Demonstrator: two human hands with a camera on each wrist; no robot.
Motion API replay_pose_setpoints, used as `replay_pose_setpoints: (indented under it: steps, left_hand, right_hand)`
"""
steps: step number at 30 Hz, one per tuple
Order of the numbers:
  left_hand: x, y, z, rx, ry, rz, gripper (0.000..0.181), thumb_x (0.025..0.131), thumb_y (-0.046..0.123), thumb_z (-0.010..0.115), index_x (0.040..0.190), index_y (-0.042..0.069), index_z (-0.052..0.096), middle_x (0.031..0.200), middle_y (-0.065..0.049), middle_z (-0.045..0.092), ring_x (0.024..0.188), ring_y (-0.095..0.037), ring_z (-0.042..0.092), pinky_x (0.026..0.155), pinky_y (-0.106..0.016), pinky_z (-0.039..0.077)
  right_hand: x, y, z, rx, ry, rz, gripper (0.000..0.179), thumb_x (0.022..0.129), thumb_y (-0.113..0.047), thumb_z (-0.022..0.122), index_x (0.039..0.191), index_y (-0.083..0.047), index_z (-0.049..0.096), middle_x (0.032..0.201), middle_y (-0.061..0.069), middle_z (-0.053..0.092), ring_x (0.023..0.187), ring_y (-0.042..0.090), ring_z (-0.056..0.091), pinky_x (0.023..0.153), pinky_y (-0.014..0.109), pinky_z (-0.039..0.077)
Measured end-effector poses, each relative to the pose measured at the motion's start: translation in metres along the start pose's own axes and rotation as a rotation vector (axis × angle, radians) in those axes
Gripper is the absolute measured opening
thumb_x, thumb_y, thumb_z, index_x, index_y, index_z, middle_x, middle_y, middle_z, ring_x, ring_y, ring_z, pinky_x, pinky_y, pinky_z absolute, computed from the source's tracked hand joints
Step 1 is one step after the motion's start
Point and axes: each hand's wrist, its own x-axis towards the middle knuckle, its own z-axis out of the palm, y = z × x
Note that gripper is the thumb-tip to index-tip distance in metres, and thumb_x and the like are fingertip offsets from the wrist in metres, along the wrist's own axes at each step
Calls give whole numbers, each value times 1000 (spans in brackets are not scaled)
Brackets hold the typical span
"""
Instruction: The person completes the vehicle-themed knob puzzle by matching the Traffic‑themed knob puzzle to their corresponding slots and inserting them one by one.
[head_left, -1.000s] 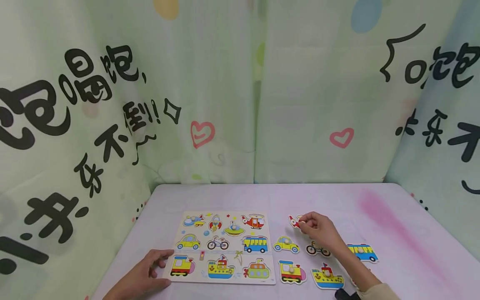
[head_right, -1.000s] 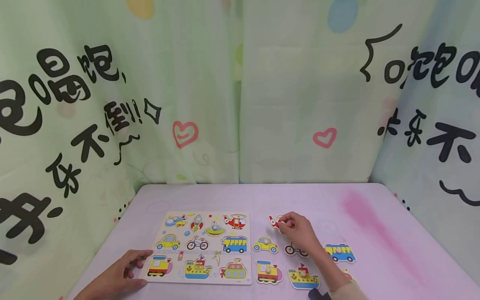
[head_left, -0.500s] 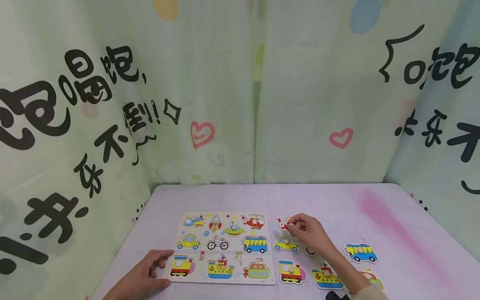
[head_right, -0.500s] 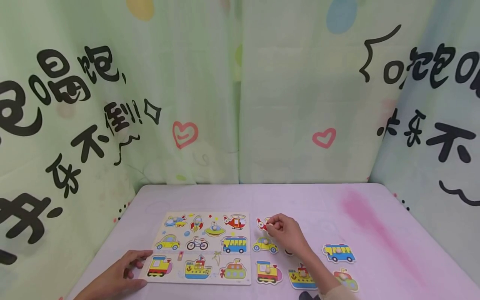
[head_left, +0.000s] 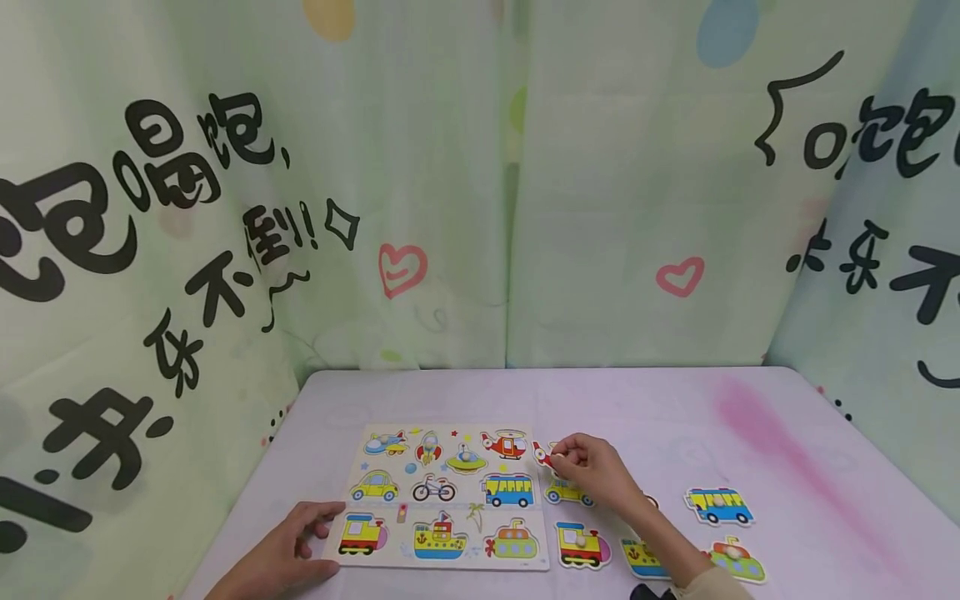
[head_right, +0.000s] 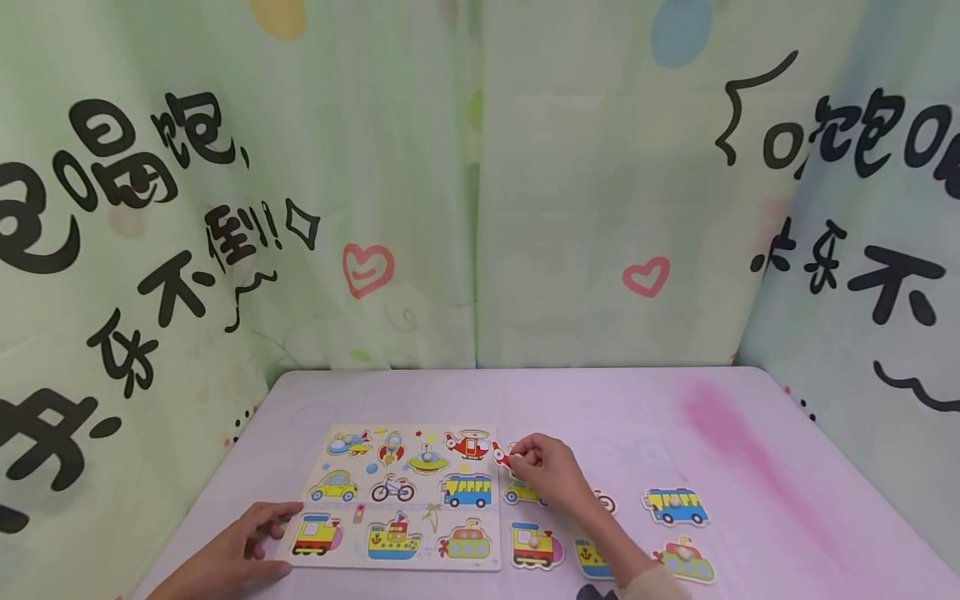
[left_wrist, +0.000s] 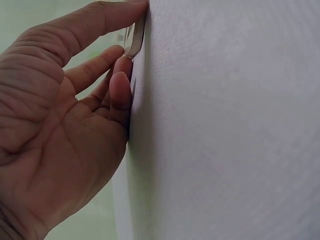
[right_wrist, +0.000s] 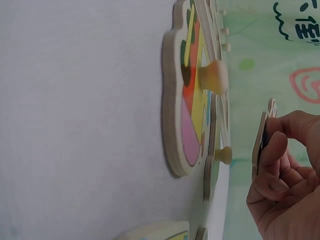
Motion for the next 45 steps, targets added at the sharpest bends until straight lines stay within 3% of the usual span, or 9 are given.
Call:
replay_pose_setpoints:
  steps: [5, 13, 33, 45]
  left_hand:
    - [0, 1, 1, 8, 4, 5, 80, 74, 22, 92, 143, 12, 54, 113, -4, 48, 96, -20, 47, 72, -24, 42]
    - [0, 3, 4, -11, 13, -46, 80, 73, 20, 92, 143, 13, 55, 111, -4, 49, 96, -20, 47, 73, -28, 43]
    - [0, 3, 2, -14, 9, -19, 79, 75, 19, 91, 144, 12, 54, 112, -5, 48, 96, -20, 46, 72, -26, 42]
    - [-1, 4, 3, -13, 19, -19, 79, 73, 17, 92, 143, 11, 55, 111, -5, 47, 95, -20, 46, 71, -27, 43]
  right_hand:
    - [4, -3, 7, -15, -5, -29, 7, 93, -9, 74, 96, -6, 68, 72, 0, 62, 67, 14, 56, 60, 22, 45]
    - [10, -8, 18, -39, -14, -26, 8, 92, -12, 76, 93, -8, 69, 69, 0, 59, 66, 15, 53, 60, 22, 44]
    - [33, -23, 43, -67, -61, -44, 10, 92, -15, 76, 89, -8, 70, 66, 1, 56, 64, 15, 55, 56, 21, 43]
    - [41, -30, 52, -150, -72, -58, 8, 93, -14, 74, 90, -7, 70, 70, 0, 58, 64, 13, 55, 57, 24, 44]
